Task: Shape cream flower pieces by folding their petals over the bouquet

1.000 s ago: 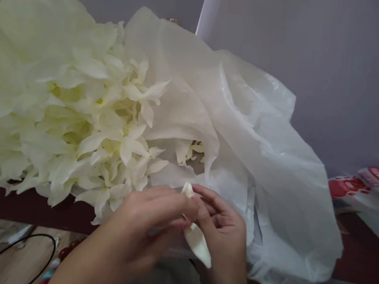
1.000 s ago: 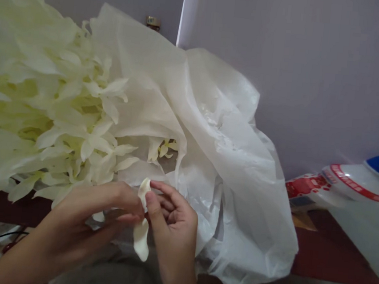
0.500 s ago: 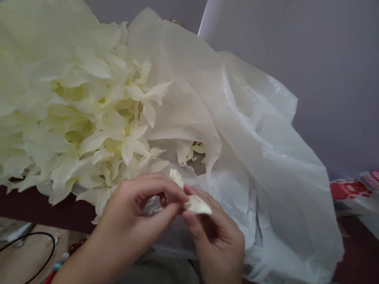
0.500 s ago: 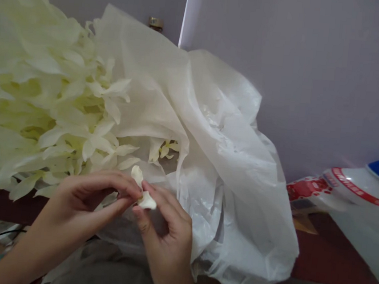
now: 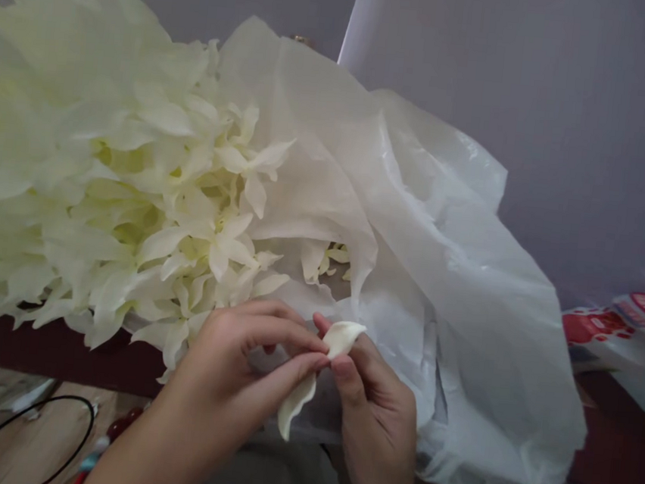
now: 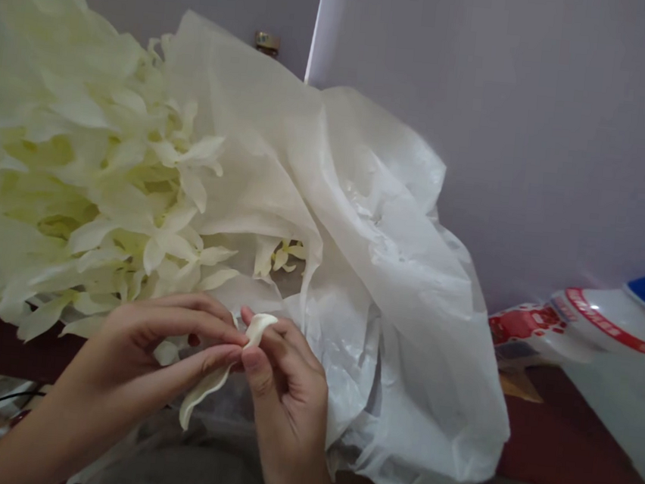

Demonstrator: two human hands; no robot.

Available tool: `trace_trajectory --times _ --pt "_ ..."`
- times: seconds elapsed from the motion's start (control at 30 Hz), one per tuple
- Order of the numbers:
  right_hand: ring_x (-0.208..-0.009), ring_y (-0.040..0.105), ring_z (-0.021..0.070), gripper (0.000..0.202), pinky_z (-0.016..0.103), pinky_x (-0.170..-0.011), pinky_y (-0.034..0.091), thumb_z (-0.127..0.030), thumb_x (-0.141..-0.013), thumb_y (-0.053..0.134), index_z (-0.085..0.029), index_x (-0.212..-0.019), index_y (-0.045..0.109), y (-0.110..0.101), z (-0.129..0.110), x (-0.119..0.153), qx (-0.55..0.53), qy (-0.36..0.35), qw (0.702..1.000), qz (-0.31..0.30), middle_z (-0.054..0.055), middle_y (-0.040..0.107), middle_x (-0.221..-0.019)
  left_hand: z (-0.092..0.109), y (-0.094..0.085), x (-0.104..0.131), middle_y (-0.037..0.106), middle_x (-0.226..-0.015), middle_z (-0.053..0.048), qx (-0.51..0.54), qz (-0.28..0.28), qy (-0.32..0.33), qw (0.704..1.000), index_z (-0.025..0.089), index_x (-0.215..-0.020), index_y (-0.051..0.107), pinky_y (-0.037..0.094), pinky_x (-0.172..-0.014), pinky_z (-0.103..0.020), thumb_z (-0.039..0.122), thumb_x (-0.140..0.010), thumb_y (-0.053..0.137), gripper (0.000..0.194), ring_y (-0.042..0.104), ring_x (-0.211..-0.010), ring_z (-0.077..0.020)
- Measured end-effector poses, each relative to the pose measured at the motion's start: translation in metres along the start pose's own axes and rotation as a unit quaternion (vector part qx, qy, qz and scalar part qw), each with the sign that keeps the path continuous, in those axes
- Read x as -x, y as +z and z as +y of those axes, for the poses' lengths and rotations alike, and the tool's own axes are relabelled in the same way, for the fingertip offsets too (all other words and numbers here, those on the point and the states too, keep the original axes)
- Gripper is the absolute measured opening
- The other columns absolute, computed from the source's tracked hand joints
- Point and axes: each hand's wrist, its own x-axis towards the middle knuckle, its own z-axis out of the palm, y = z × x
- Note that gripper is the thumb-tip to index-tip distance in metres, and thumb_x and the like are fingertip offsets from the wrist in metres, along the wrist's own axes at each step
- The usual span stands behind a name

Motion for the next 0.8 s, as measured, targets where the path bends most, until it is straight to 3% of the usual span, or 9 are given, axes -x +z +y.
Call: trace_trajectory --times 0.17,0.4,0.6,0.8 --pt "-0.094 0.078 0.0192 0.022 0.033 -0.092 0.063 -0.031 -0.101 0.062 -0.037 -0.111 0.082 0.0013 0.0004 0.0004 -0.013 -0.008 1.0 0.002 0.001 0.079 -0.091 0.0007 0.001 0.0008 0.077 -0.081 0.004 0.01 -0.014 -0.013 1.0 0.029 -0.083 0.083 0.054 -0.068 -0.014 0.008 -0.087 0.072 0.024 0.071 -0.076 -0.0093" --pt "-0.097 0.076 0.0191 0.024 0.032 -0.092 0.062 -0.031 -0.102 0.062 -0.039 -0.114 0.08 0.0004 0.003 0.0032 -0.03 0.015 0.999 0.003 0.001 0.077 -0.088 -0.0019 0.0051 0.0071 0.075 -0.088 0.002 -0.073 -0.017 0.027 0.997 0.023 -0.085 0.076 0.055 -0.076 -0.017 0.011 -0.09 0.067 0.016 0.07 -0.082 -0.0094" --pt "-0.087 0.076 0.0185 0.023 0.033 -0.089 0.061 -0.036 -0.102 0.062 -0.036 -0.113 0.081 -0.0021 0.0046 0.0036 -0.071 0.045 0.996 -0.023 0.001 0.074 -0.085 -0.0024 0.0038 0.0053 0.077 -0.084 0.004 -0.017 -0.015 0.011 1.0 0.024 -0.082 0.08 0.055 -0.074 -0.013 0.011 -0.088 0.072 0.017 0.073 -0.082 -0.0087" --pt "-0.098 0.073 0.017 0.021 0.025 -0.09 0.056 -0.038 -0.1 0.064 -0.04 -0.113 0.081 -0.0029 0.0043 0.0074 -0.094 0.064 0.993 -0.03 -0.001 0.076 -0.093 -0.0029 0.0022 0.0052 0.078 -0.087 0.007 0.002 -0.026 -0.024 0.999 0.028 -0.085 0.082 0.054 -0.074 -0.011 0.011 -0.088 0.073 0.02 0.072 -0.083 -0.0067"
